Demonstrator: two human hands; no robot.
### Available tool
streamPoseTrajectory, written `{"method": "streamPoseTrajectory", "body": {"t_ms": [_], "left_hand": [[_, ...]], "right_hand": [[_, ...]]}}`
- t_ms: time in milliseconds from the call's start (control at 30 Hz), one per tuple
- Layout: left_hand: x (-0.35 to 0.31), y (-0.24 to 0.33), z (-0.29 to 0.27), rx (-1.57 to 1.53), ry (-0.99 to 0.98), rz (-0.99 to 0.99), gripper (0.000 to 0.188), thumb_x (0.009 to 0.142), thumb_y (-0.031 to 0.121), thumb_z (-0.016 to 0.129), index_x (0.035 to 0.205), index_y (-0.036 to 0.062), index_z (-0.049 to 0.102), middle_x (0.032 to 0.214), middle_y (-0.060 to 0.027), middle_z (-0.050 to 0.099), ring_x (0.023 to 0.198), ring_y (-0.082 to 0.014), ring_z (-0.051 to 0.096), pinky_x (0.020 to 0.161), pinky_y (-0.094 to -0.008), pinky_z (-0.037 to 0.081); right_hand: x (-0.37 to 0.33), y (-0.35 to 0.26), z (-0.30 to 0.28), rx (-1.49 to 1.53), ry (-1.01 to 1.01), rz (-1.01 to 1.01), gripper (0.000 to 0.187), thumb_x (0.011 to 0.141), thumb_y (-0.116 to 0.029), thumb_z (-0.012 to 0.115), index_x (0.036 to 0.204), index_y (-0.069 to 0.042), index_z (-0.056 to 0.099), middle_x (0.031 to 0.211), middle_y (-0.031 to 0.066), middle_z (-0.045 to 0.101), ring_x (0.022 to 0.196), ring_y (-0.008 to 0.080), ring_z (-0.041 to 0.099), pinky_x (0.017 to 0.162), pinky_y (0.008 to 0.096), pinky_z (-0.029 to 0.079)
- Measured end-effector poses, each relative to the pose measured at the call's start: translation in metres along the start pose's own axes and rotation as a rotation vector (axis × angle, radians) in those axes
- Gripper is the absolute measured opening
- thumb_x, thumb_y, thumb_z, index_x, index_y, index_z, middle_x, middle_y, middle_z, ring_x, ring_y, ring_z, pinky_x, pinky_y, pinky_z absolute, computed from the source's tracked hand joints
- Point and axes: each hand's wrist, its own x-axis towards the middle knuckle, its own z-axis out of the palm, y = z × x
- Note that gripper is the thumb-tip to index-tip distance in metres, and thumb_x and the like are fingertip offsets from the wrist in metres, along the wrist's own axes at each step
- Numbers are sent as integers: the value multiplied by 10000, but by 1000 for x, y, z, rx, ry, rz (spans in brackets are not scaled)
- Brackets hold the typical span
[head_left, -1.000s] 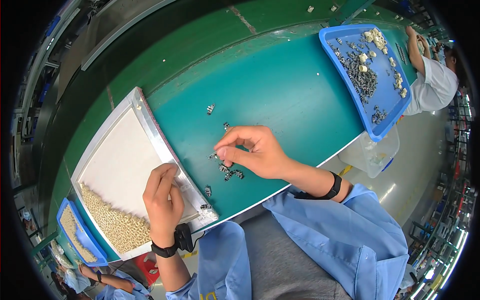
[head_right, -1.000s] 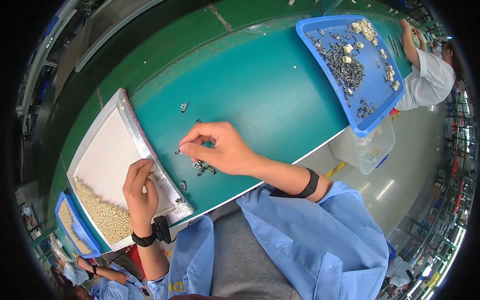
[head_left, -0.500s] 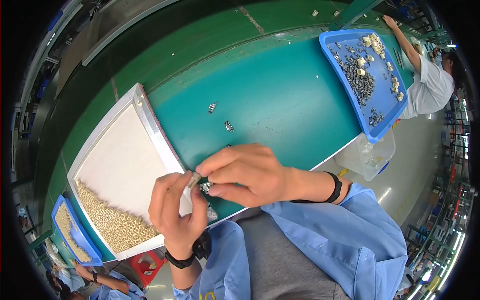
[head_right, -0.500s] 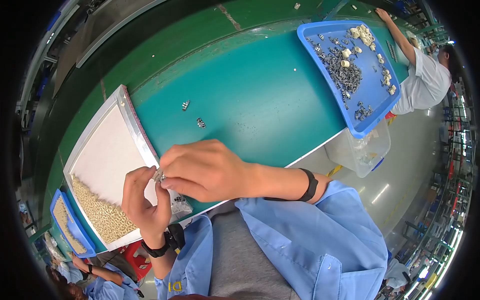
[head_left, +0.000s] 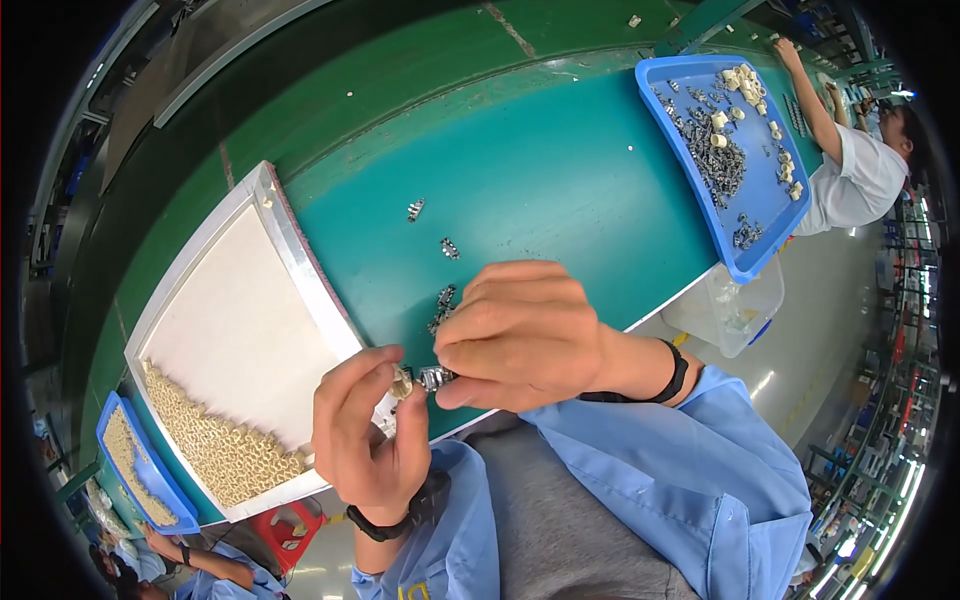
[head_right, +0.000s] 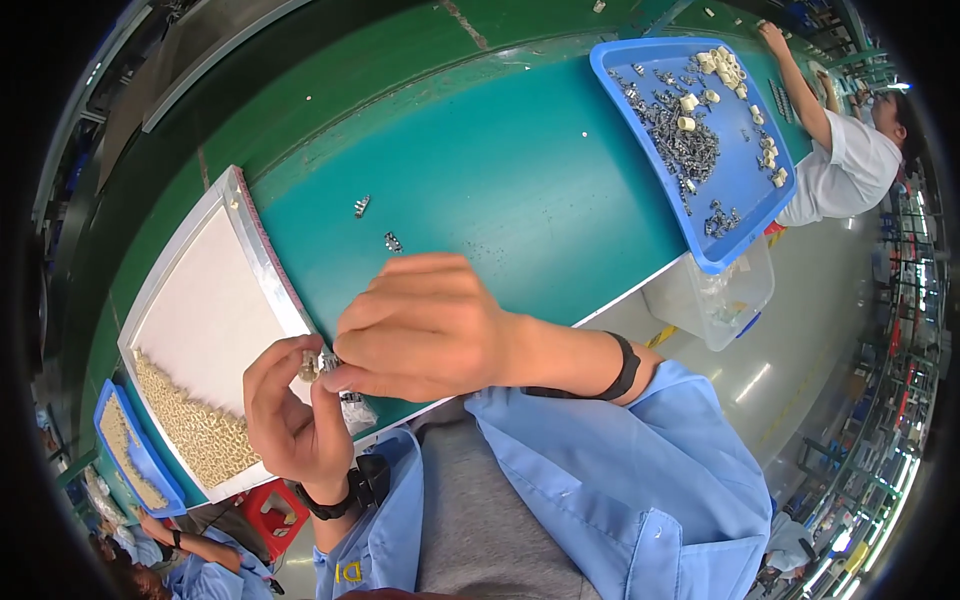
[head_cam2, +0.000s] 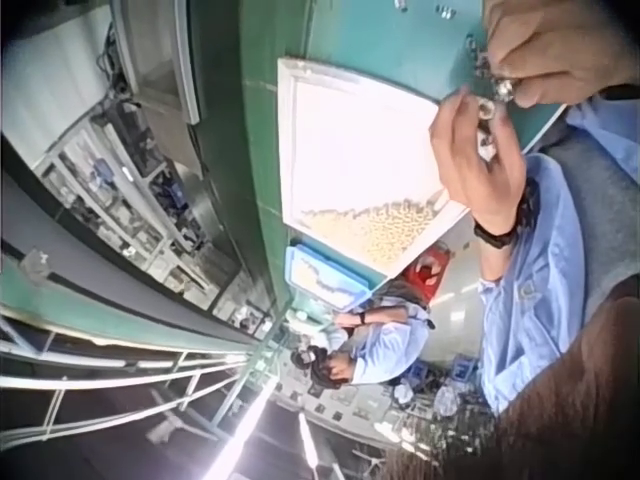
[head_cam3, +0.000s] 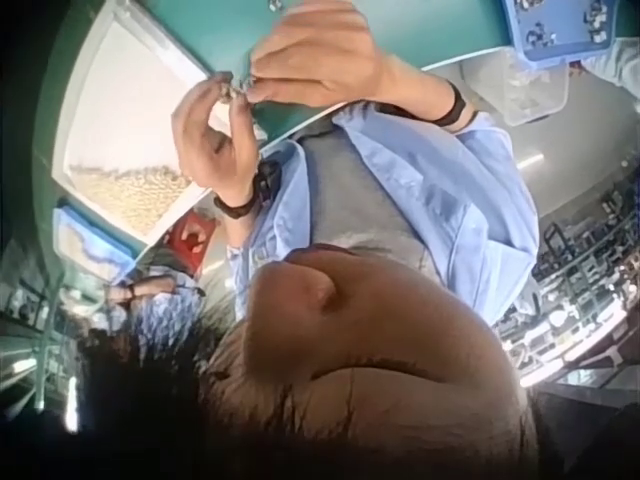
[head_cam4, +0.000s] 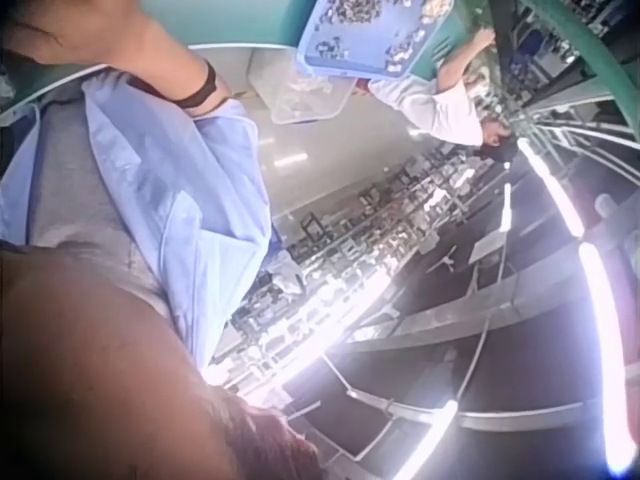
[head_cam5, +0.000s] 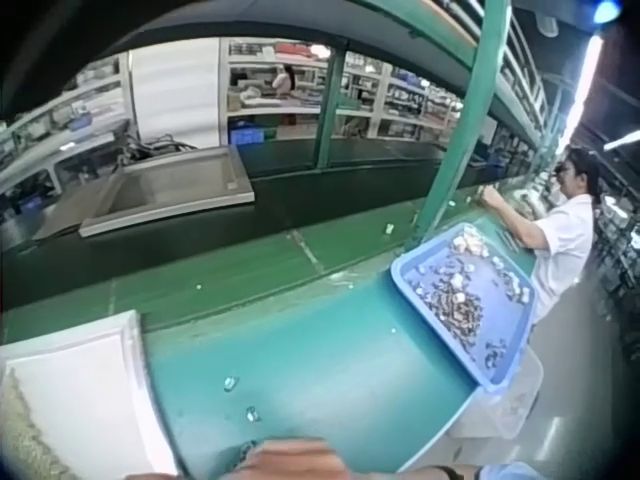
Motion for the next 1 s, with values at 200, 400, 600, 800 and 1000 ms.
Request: {"method": "streamPoseTrajectory", "body": {"t_ms": [200, 400, 600, 800, 1000], "left_hand": [[-2, -1, 1, 22, 26, 81, 358, 823, -36, 775, 1148, -72, 631, 1082, -238, 696, 875, -327, 700, 724, -360, 566], [-7, -3, 4, -27, 63, 98, 393, 817, -18, 800, 1166, -57, 623, 1078, -241, 693, 866, -328, 698, 707, -368, 568], [-12, -6, 4, -53, 85, 118, 425, 836, 31, 829, 1191, -46, 608, 1074, -239, 692, 862, -325, 695, 701, -367, 572], [-12, -5, 7, -48, 79, 118, 433, 866, 91, 832, 1204, -49, 601, 1066, -238, 690, 852, -327, 696, 704, -376, 579], [-13, -4, 7, -64, 80, 88, 385, 901, 104, 794, 1195, -63, 609, 1062, -240, 685, 857, -332, 703, 700, -380, 586]], "right_hand": [[8, -6, -2, -149, -18, -137, 334, 870, -316, 829, 780, -61, 634, 775, 36, 646, 573, 182, 589, 612, 333, 500], [8, -13, -1, -178, -36, -87, 371, 869, -357, 822, 752, -83, 600, 731, 29, 612, 552, 177, 551, 634, 351, 478], [6, -14, 3, -202, -53, -51, 381, 856, -359, 826, 740, -91, 580, 721, 30, 607, 550, 183, 545, 647, 359, 478], [6, -16, 5, -201, -33, -39, 373, 838, -357, 836, 754, -94, 586, 729, 31, 615, 551, 184, 546, 649, 360, 477], [11, -14, 2, -173, -21, -63, 357, 832, -352, 841, 772, -90, 608, 733, 26, 621, 563, 177, 554, 652, 355, 477]]}}
